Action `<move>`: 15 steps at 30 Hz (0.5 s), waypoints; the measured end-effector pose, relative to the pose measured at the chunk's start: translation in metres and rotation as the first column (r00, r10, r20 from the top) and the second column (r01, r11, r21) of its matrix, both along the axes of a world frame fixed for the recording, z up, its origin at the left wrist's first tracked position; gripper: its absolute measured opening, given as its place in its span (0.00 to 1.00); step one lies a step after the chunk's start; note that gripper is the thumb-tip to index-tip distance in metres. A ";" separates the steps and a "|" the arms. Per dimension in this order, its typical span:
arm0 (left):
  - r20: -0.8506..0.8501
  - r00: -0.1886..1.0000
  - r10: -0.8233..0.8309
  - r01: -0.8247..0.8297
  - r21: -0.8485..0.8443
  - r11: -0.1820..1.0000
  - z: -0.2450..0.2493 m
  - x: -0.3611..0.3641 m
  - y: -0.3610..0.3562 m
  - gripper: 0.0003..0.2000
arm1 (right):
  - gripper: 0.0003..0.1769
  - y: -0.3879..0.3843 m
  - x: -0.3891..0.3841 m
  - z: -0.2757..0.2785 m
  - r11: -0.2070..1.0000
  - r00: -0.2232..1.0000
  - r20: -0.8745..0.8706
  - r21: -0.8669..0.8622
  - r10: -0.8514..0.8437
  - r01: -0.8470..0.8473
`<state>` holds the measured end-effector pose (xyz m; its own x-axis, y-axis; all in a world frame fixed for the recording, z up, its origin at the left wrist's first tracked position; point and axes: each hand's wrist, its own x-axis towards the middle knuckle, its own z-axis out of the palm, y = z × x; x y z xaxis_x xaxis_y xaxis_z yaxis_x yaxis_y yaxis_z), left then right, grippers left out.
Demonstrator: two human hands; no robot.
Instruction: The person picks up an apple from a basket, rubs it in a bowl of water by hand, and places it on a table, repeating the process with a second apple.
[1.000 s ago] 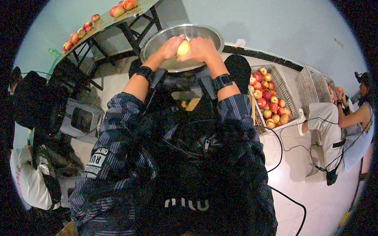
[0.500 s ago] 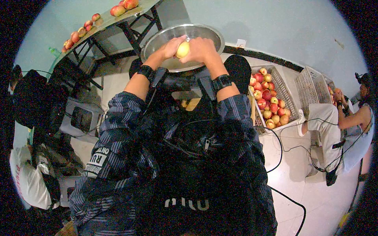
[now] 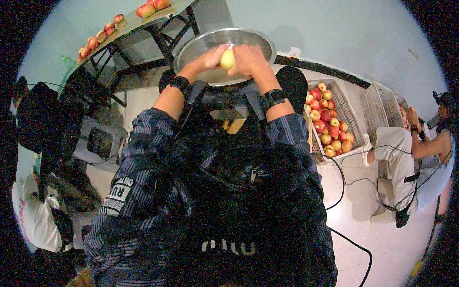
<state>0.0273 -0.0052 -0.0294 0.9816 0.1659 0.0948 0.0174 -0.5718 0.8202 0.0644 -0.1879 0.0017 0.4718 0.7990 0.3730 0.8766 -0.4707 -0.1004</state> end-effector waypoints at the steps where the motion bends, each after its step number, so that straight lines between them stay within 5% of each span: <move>1: -0.083 0.996 -0.008 0.007 -0.013 1.000 0.003 -0.001 0.001 0.35 | 0.34 0.001 0.001 -0.001 1.000 1.000 0.021 0.005 -0.002 0.001; 6: -0.355 0.932 -0.071 -0.002 -0.203 0.979 0.012 -0.003 -0.001 0.34 | 0.35 0.002 0.003 -0.005 0.991 0.985 0.174 0.124 0.022 -0.044; 9: -0.217 0.973 -0.081 0.036 -0.203 0.978 0.011 -0.005 -0.004 0.33 | 0.33 0.001 0.002 -0.005 0.979 0.990 0.143 0.200 0.016 -0.045; 15: -0.022 0.993 0.112 -0.106 0.177 0.978 0.017 -0.006 -0.017 0.36 | 0.35 -0.002 -0.002 0.004 0.990 0.995 0.045 0.113 -0.086 0.081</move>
